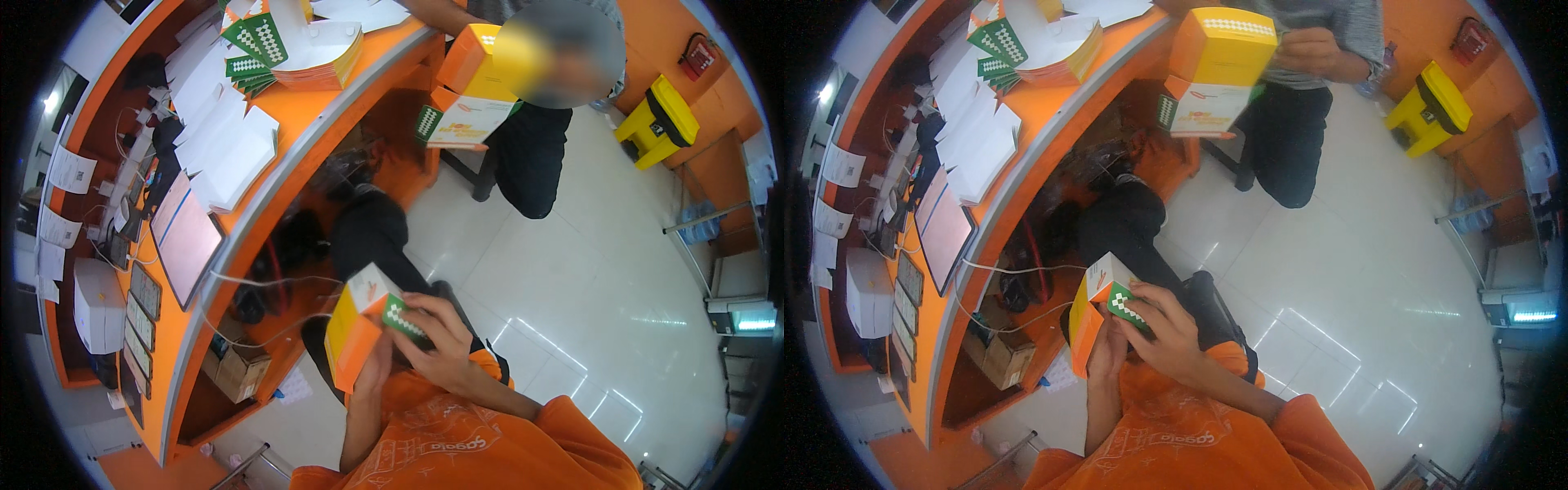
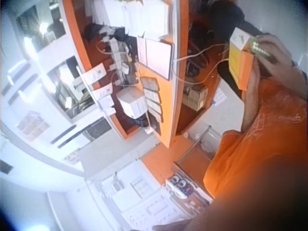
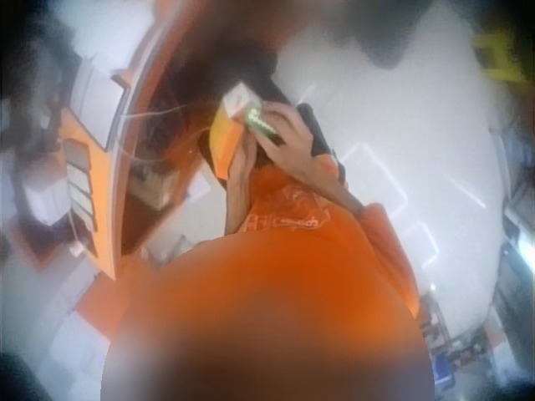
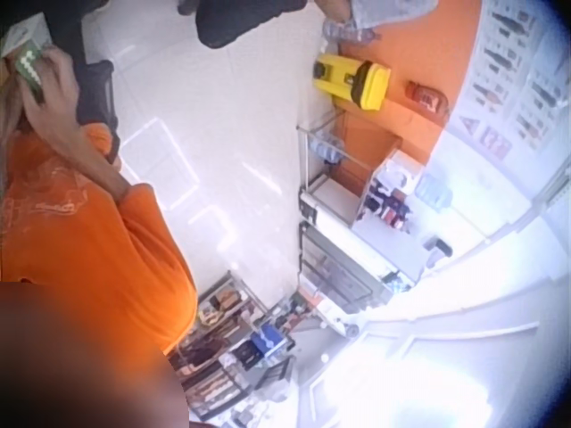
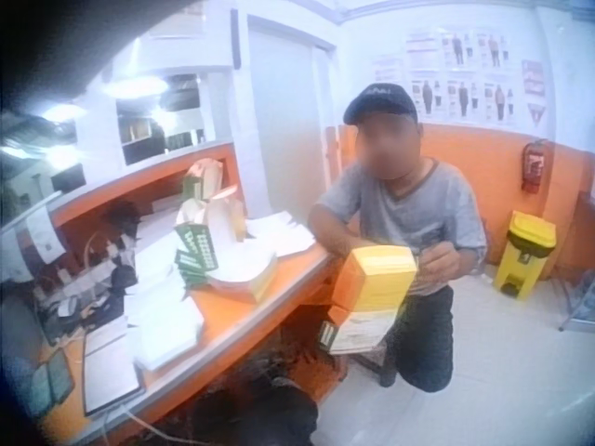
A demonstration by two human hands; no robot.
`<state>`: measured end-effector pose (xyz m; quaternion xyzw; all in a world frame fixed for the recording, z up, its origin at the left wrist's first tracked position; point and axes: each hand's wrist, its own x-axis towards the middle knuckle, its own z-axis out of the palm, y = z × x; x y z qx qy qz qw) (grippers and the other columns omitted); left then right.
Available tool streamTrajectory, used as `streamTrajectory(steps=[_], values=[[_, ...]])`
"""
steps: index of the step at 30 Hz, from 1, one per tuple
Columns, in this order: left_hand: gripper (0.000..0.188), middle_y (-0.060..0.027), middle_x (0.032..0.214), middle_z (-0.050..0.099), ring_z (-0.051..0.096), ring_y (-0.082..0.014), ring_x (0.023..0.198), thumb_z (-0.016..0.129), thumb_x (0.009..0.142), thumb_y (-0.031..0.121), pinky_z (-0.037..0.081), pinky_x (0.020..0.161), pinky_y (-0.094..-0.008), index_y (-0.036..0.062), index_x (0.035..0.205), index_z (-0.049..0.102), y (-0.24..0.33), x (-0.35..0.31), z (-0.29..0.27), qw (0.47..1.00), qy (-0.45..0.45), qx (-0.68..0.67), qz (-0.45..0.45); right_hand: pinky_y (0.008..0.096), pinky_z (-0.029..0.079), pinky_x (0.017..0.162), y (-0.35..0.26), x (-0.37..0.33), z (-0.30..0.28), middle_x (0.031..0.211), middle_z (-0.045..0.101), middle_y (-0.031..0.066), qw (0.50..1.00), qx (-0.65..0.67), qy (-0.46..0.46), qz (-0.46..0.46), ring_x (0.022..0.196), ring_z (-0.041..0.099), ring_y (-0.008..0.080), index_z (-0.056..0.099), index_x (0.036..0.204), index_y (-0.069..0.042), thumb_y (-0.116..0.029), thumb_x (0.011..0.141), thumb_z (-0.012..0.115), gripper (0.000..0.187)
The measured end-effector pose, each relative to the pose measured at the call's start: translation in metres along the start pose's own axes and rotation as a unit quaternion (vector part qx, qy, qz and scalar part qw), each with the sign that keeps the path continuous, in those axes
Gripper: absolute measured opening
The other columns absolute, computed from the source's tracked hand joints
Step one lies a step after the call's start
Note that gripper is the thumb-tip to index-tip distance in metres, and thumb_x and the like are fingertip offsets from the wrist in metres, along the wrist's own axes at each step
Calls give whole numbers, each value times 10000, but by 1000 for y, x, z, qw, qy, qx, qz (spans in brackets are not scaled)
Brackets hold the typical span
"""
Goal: The person folds flat white paper sheets into small rectangular boxes at a counter. They repeatedly fold edges, tuck flaps, and form the box shape, then place finished boxes on the counter. Another person across the counter also assembles similar boxes.
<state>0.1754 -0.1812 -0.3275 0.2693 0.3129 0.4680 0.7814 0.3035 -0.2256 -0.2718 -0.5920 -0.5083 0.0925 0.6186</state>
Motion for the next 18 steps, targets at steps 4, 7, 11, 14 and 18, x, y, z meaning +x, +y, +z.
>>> streamTrajectory(steps=[4,7,11,14,18], values=[[378,-88,1348,563,523,-230,1269,593,1008,132,417,1101,-410,73,1373,516,1,-2,-2,1000,-15,-27,0,334,582,848,-2,-1,0,1147,649,158,1000,15,8,-8,1025,687,282,687,1010,17,49,706,833,339],[372,-95,1355,560,528,-240,1263,577,1013,131,441,1077,-409,82,1377,516,6,-3,6,995,-69,-66,34,328,580,842,-3,0,-2,1151,653,168,1000,17,5,-7,1014,691,282,682,1005,25,49,706,830,335],[354,-97,1352,570,564,-238,1223,551,1021,134,475,1033,-394,73,1368,518,20,-6,19,997,-61,-39,28,308,587,817,-4,2,-5,1127,680,163,1000,11,0,10,986,711,271,691,984,38,-30,744,840,291],[352,-101,1347,569,564,-250,1218,548,1016,114,483,1012,-409,66,1363,520,28,-7,25,996,-75,-41,27,307,589,804,-5,3,-7,1123,685,172,999,29,-7,26,968,716,277,692,986,45,-24,755,829,277],[360,-105,1346,561,555,-261,1222,546,1017,113,464,1025,-438,57,1370,514,31,-6,28,996,-75,-41,26,307,585,800,-5,3,-7,1128,686,183,999,32,-9,23,961,716,276,686,990,49,-1,756,817,273]])
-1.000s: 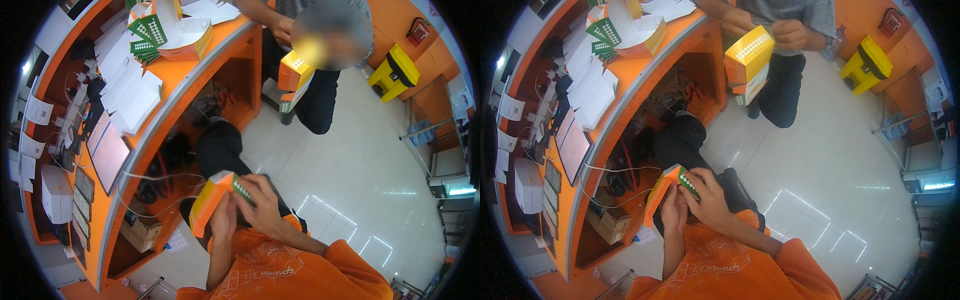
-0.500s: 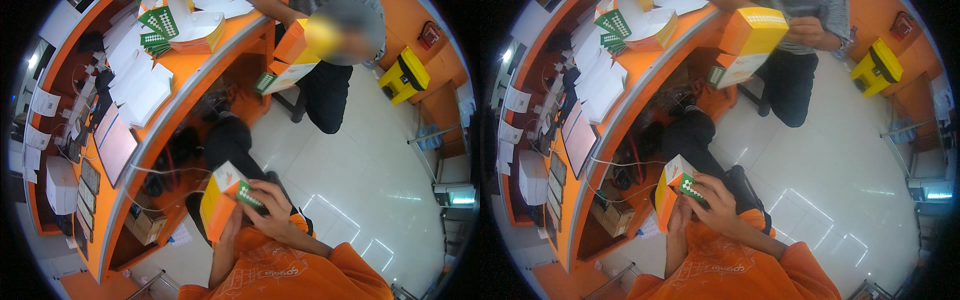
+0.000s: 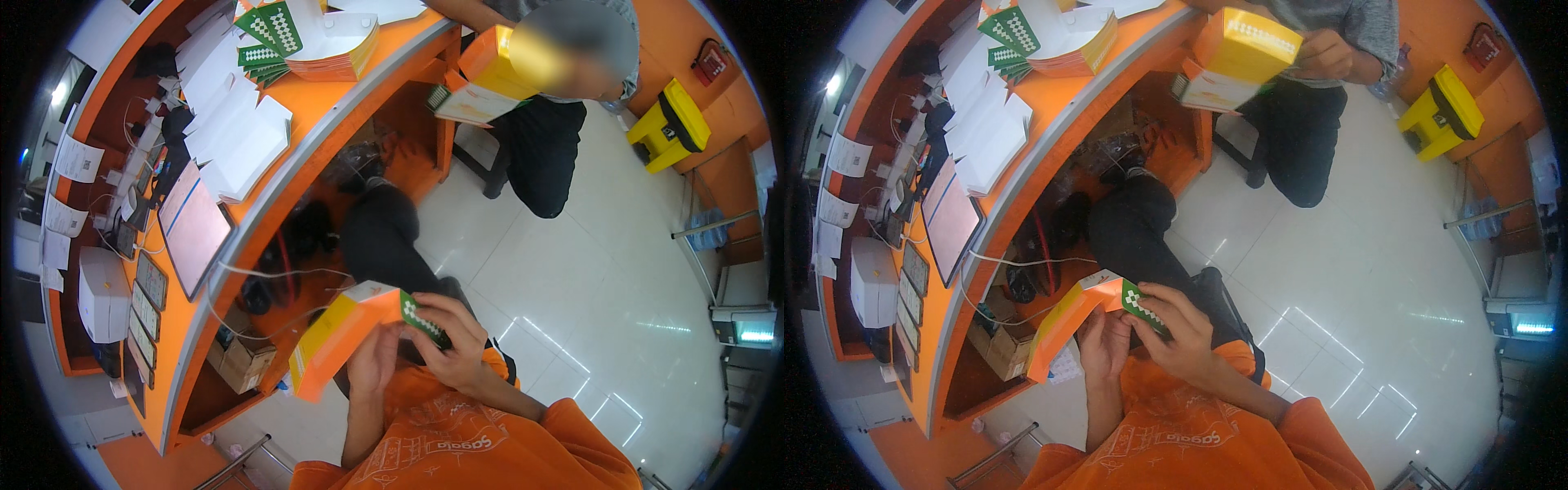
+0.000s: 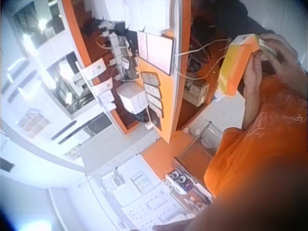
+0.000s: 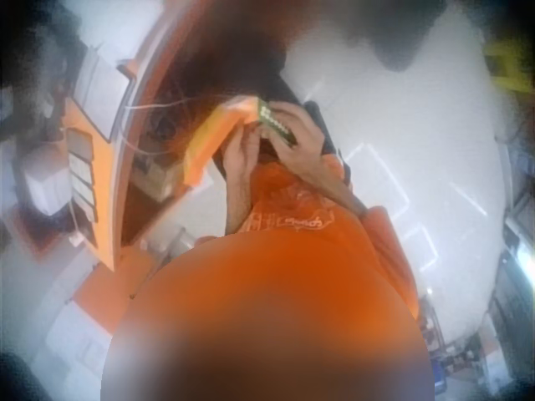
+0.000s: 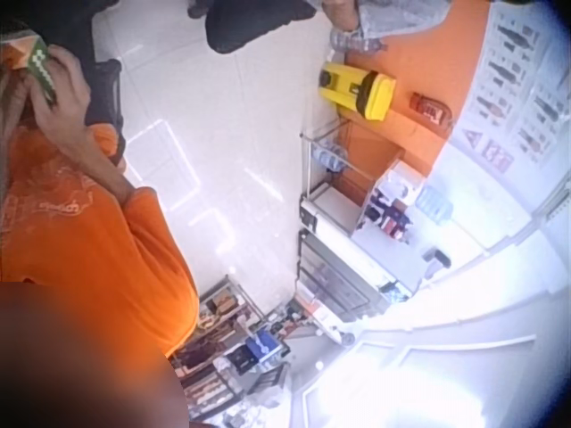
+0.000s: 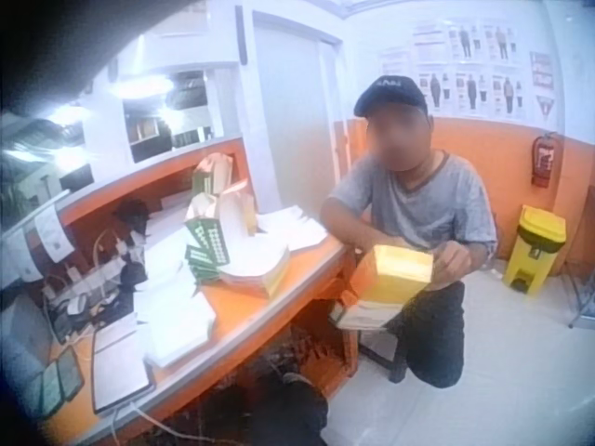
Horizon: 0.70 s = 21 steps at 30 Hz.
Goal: The person folds flat white paper sheets into small rectangular boxes at a counter. They repeatedly fold edges, tuck flaps, and form the box shape, then place finished boxes on the counter. Another person across the counter also assembles similar boxes.
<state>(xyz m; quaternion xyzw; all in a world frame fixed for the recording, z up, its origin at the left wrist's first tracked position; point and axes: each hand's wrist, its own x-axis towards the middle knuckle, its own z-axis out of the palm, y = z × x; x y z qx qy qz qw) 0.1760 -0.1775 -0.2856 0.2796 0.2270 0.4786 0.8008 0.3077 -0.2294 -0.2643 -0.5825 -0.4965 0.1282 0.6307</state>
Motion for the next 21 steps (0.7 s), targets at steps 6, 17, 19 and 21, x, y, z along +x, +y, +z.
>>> streamTrajectory(steps=[6,17,19,21], values=[[351,-104,1343,562,558,-265,1216,536,1019,103,472,1011,-442,54,1365,513,1,0,1,1000,18,-1,12,302,576,805,-1,1,0,1131,687,188,1000,10,-1,-4,969,713,271,682,1003,49,32,756,800,274],[260,-110,1094,668,644,-201,952,628,985,101,509,855,-316,-10,1220,625,-5,-10,5,845,152,505,90,322,537,862,1,1,-4,1126,695,190,955,127,-22,266,995,693,251,673,1112,67,-112,978,597,235],[246,-113,1069,677,645,-191,921,626,987,105,504,835,-299,-23,1196,638,-3,-11,7,823,144,540,99,317,531,851,2,1,-4,1117,696,184,957,131,-24,258,983,687,242,673,1118,65,-110,989,581,236],[245,-112,1056,683,645,-180,900,624,991,119,500,822,-289,-29,1185,643,-3,-10,10,846,155,500,101,315,524,845,4,1,-4,1108,696,179,955,132,-28,263,974,681,236,671,1124,65,-114,999,566,242]])
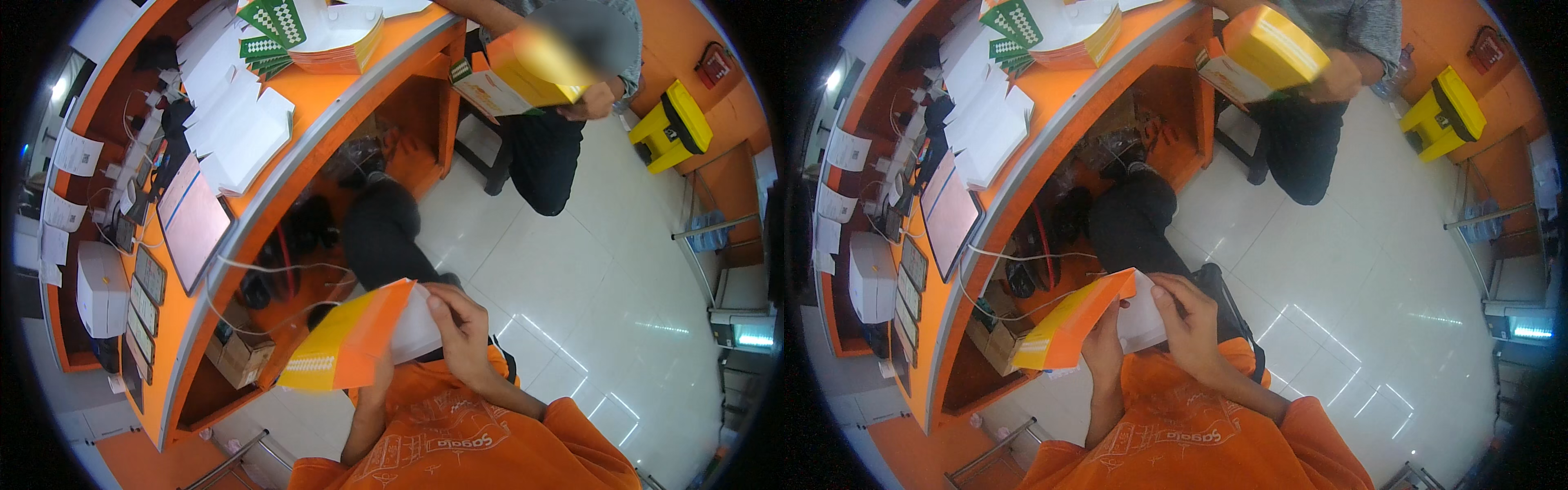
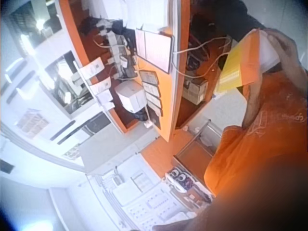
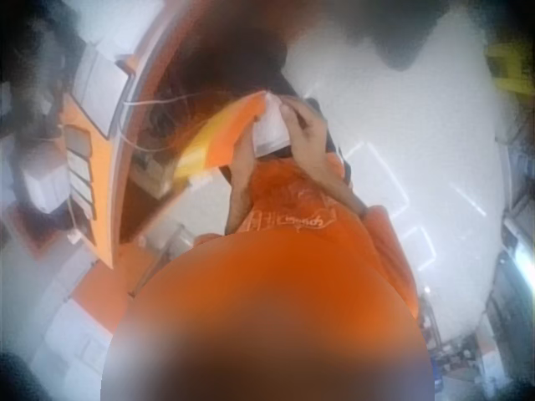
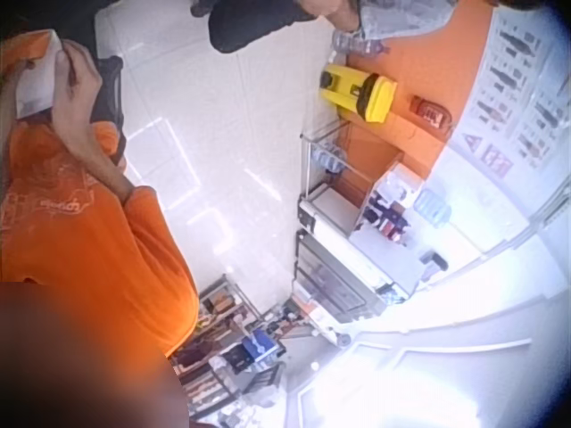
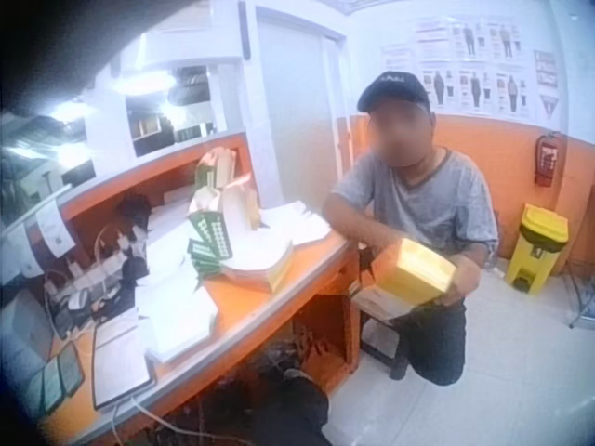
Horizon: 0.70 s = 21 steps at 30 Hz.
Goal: The person folds flat white paper sheets into small rectangular boxes at a counter. They repeatedly fold edges, tuck flaps, and form the box shape, then place finished boxes on the counter. Another person across the counter also assembles similar boxes.
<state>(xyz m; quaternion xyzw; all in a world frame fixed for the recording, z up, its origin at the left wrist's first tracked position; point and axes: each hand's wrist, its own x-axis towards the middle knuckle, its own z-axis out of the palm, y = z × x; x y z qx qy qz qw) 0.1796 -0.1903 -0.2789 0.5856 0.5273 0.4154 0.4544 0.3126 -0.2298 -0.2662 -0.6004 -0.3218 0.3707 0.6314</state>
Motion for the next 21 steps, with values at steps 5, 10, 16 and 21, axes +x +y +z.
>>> streamTrajectory(steps=[5,10,16,21], values=[[265,-107,1001,695,646,-165,867,631,993,167,505,811,-289,-36,1162,649,10,9,1,998,-15,-53,-33,312,511,848,4,1,-1,1093,696,169,1000,-4,-8,19,954,671,224,663,1133,66,-134,1015,541,262],[219,-132,1049,682,654,-176,952,581,1005,91,502,861,-277,-69,1142,637,27,20,4,988,-44,-108,-103,259,479,840,12,2,-2,1039,695,97,996,20,-8,85,933,622,136,665,1151,59,-146,1027,544,269],[219,-170,1126,681,666,-219,1037,514,1029,75,510,912,-301,-79,1128,633,57,11,-5,975,-66,-204,-61,230,472,805,29,16,-14,993,691,55,978,87,10,190,890,609,96,669,1162,59,-157,1028,552,280],[186,-154,1111,654,658,-234,1031,507,1020,87,553,895,-359,-31,1096,628,54,13,-23,991,-10,-104,81,244,503,799,33,23,-22,1019,704,79,958,172,40,227,889,644,117,666,1187,61,-171,1026,562,301]])
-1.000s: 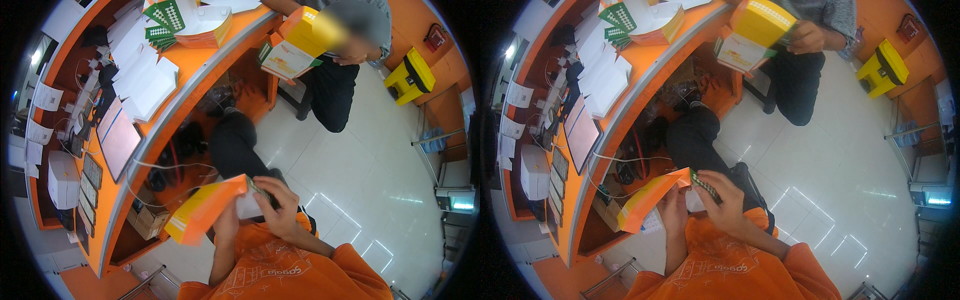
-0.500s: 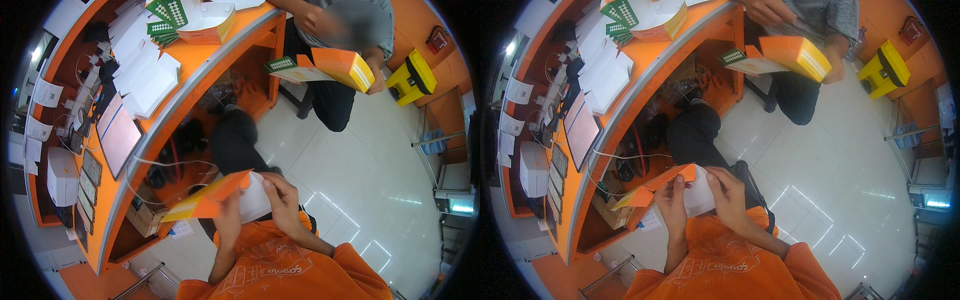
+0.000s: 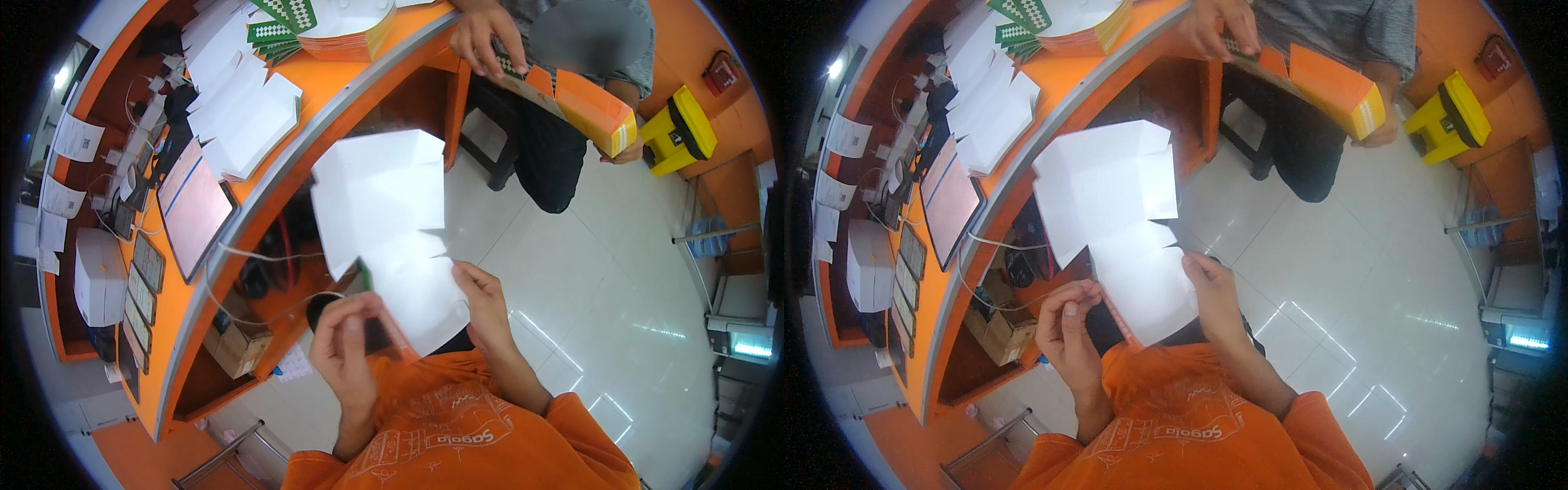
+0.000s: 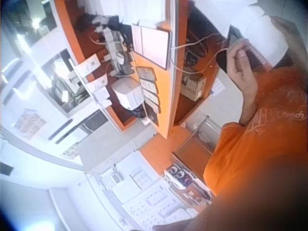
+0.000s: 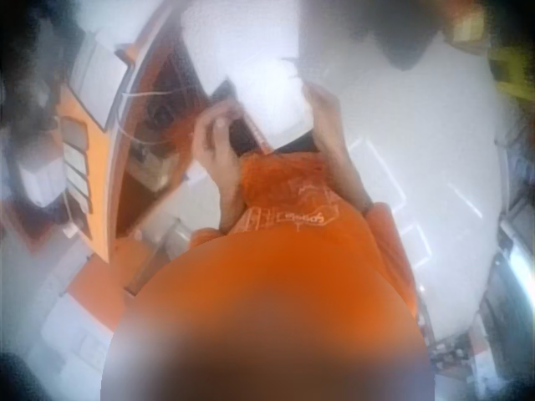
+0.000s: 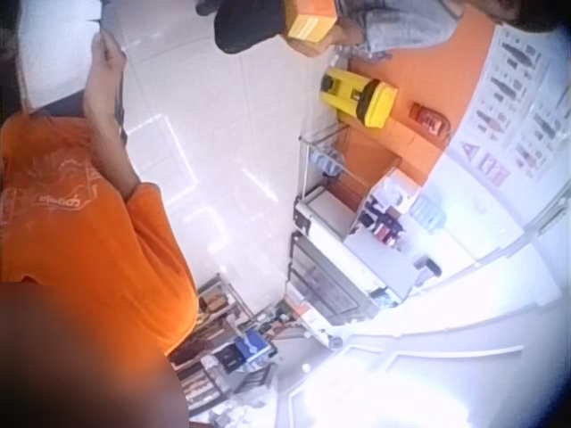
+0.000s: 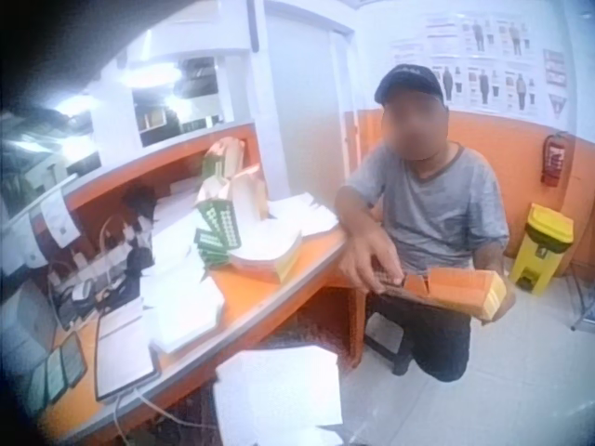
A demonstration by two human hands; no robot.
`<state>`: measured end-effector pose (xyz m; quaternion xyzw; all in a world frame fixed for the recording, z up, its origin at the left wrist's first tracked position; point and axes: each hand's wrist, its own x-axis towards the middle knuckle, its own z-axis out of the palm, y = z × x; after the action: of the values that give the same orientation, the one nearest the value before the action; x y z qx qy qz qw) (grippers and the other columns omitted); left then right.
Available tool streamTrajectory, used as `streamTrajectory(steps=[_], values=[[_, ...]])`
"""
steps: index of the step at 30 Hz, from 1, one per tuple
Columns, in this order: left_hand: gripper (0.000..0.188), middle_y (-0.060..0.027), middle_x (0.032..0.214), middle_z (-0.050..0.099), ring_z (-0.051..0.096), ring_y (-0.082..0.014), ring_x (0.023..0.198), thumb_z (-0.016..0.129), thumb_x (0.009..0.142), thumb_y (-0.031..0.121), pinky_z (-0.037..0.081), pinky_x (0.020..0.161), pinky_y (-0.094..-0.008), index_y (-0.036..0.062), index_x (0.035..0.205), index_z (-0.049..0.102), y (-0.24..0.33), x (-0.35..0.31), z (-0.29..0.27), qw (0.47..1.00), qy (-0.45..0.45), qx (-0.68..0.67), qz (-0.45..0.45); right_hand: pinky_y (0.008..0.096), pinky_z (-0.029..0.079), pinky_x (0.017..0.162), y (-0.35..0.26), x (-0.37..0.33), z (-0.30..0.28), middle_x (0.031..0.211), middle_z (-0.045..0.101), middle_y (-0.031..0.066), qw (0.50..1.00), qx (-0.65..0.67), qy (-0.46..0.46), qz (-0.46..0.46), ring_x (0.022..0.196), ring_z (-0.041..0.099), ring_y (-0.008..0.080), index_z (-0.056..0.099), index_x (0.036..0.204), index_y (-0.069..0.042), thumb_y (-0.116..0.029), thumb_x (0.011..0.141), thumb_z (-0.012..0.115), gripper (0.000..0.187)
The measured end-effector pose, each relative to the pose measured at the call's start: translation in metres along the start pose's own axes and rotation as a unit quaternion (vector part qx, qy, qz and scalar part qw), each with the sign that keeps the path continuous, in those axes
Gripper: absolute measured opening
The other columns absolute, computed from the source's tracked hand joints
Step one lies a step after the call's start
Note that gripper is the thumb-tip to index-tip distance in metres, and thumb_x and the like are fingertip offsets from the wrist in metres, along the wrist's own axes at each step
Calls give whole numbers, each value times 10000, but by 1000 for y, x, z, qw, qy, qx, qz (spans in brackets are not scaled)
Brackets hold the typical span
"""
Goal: The person folds flat white paper sheets into small rectangular boxes at a counter. They repeatedly fold edges, tuck flaps, and form the box shape, then place finished boxes on the counter. Another person across the counter also assembles similar boxes.
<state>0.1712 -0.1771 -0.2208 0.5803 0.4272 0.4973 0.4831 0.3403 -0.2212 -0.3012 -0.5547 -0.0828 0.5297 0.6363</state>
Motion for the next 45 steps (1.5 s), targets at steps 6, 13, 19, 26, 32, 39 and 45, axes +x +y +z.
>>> streamTrajectory(steps=[6,13,19,26,32,39,45], values=[[152,-130,1184,575,569,-210,1117,546,980,8,453,964,-313,-28,1110,614,-16,-2,-3,999,29,29,-11,258,526,812,-14,-3,-1,1034,708,100,1000,25,-13,-3,897,664,137,653,1206,73,-166,1028,554,314],[270,-119,1232,549,542,-212,1169,573,969,27,439,986,-326,-14,1233,541,-35,5,-7,997,54,-2,-50,249,494,843,-19,-6,3,1060,697,111,999,35,-12,12,927,643,139,637,1236,90,-156,1027,555,333],[308,-143,1263,539,561,-218,1169,574,989,87,493,924,-338,-10,1275,512,-41,9,-12,993,54,-26,-99,248,500,833,-20,-8,3,1046,699,110,999,25,-21,12,916,648,141,641,1226,85,-156,1030,544,326],[327,-148,1268,537,567,-215,1162,594,994,133,529,890,-354,-12,1273,507,-46,9,-13,992,38,-74,-92,259,510,828,-21,-8,1,1033,701,117,998,35,-35,41,911,656,154,654,1195,81,-154,1030,535,311],[424,-149,1294,527,598,-223,1133,615,987,189,547,885,-356,47,1352,453,-39,9,-12,991,24,-64,-114,256,505,842,-21,-9,0,1042,698,112,999,22,-32,23,921,653,156,643,1221,75,-162,1030,537,322],[983,-229,1501,352,464,-317,1352,779,812,-8,509,1021,-427,93,1569,160,-29,-10,-12,931,-231,-216,-184,254,514,869,-23,-8,5,1163,665,130,1000,-8,-23,-11,1025,644,156,593,1303,45,-183,1038,521,357],[919,-239,1331,554,621,-307,1180,815,818,107,567,957,-435,56,1538,247,-52,-7,-9,933,-199,-209,-217,305,528,948,-29,-10,6,1299,595,172,998,35,-56,4,1136,628,205,482,1412,55,-222,1046,504,459]])
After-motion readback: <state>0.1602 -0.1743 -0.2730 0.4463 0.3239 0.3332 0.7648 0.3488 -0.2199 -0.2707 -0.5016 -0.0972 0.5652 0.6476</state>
